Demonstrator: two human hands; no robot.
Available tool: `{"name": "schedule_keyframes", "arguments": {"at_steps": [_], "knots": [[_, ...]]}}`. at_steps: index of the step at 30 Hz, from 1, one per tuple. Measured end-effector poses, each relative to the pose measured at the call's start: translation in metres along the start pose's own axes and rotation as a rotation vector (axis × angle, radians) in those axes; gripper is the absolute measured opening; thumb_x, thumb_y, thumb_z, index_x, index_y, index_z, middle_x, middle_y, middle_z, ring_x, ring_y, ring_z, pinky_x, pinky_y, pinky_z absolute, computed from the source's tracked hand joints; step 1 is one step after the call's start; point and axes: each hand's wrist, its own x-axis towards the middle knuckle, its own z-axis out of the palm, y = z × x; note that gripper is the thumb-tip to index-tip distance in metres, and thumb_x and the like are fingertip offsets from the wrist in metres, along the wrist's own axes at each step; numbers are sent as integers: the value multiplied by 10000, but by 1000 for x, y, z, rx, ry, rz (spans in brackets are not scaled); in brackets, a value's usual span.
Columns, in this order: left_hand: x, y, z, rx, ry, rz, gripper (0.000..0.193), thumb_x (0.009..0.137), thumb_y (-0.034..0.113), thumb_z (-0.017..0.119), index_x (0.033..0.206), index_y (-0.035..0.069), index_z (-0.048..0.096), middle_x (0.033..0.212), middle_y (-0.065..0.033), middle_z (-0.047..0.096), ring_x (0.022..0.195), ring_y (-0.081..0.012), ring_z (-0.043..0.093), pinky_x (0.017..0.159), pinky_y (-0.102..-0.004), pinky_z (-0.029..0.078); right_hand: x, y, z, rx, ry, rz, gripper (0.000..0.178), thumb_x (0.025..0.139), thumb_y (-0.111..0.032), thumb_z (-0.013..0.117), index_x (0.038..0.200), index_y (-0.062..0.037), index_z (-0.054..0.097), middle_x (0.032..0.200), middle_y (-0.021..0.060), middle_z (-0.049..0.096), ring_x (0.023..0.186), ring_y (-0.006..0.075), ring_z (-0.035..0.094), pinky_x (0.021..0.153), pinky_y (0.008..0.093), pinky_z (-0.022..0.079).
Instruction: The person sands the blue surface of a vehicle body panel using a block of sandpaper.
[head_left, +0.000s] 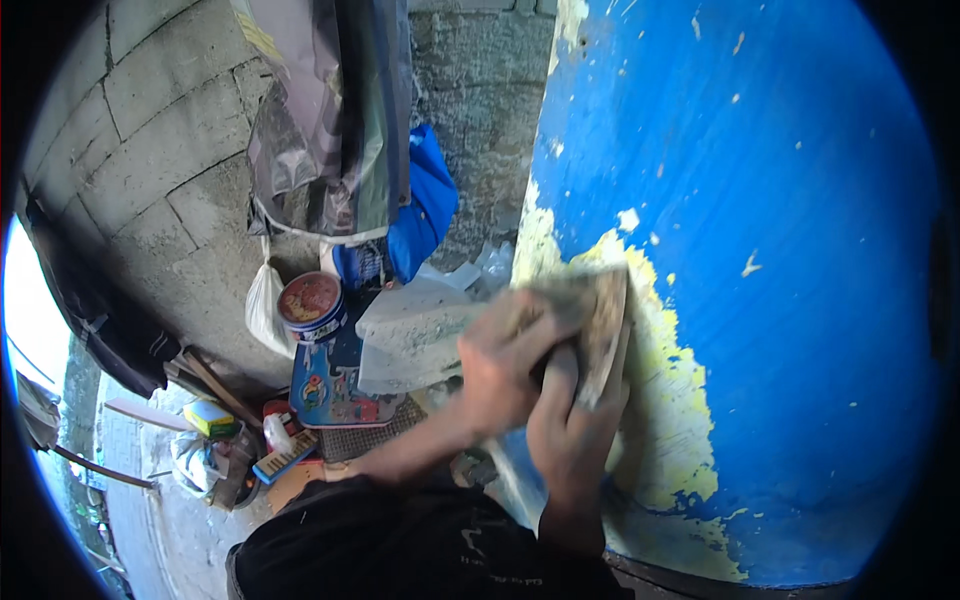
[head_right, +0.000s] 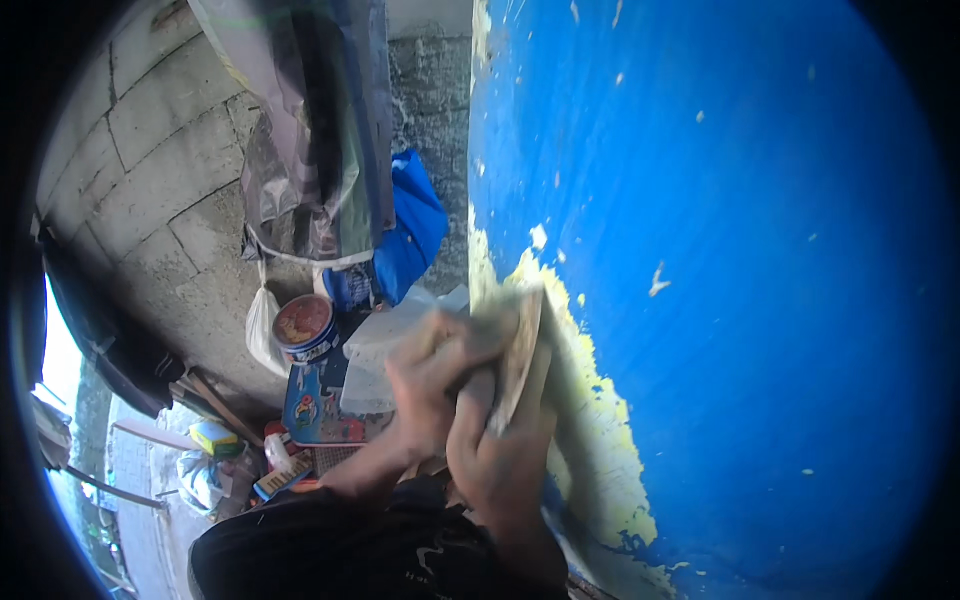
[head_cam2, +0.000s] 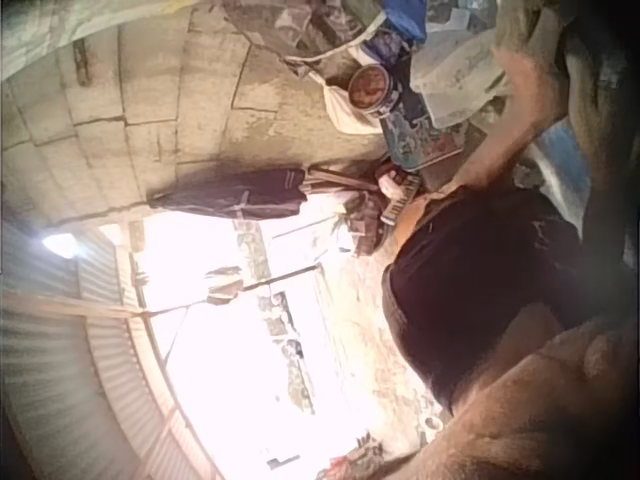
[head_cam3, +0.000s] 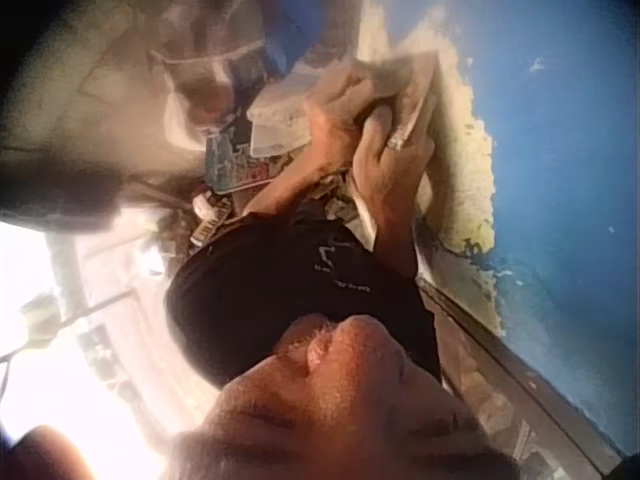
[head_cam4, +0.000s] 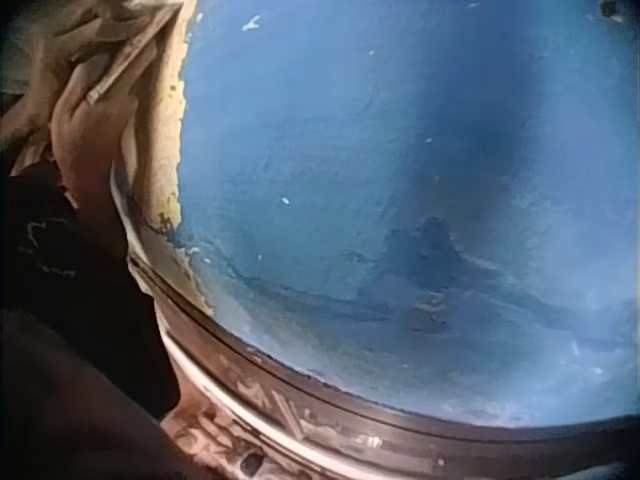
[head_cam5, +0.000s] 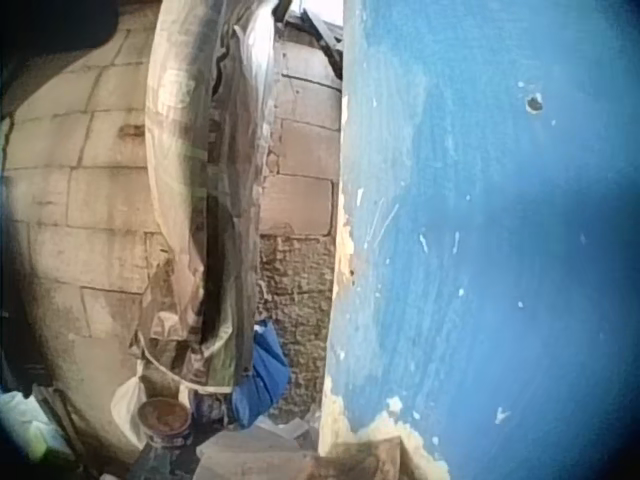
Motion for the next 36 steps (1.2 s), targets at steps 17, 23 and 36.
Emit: {"name": "schedule_keyframes", "arguments": {"at_steps": [17, 23, 36], "knots": [[5, 4, -5, 71, -16, 81, 318, 653, 37, 691, 970, 56, 713, 847, -80, 633, 722, -203, 617, 622, -291, 476, -5, 4, 1, 95, 76, -66, 311, 901, -65, 452, 1142, 132, 437, 901, 310, 583, 817, 417, 643, 640, 397, 520], [29, 3, -7, 98, 54, 18, 330, 632, 79, 678, 961, 73, 695, 938, -77, 656, 785, -252, 635, 643, -344, 510, 17, -2, 3, 89, -51, 84, 432, 909, -80, 457, 1275, 138, 388, 1036, 295, 600, 970, 406, 643, 784, 379, 535], [26, -5, 2, 106, 46, 117, 337, 639, 69, 698, 976, 59, 702, 879, -88, 650, 752, -230, 633, 643, -303, 500, 25, 16, 6, 81, 104, -165, 443, 899, -96, 469, 1268, 141, 406, 1034, 326, 589, 939, 426, 639, 755, 398, 538]]}}
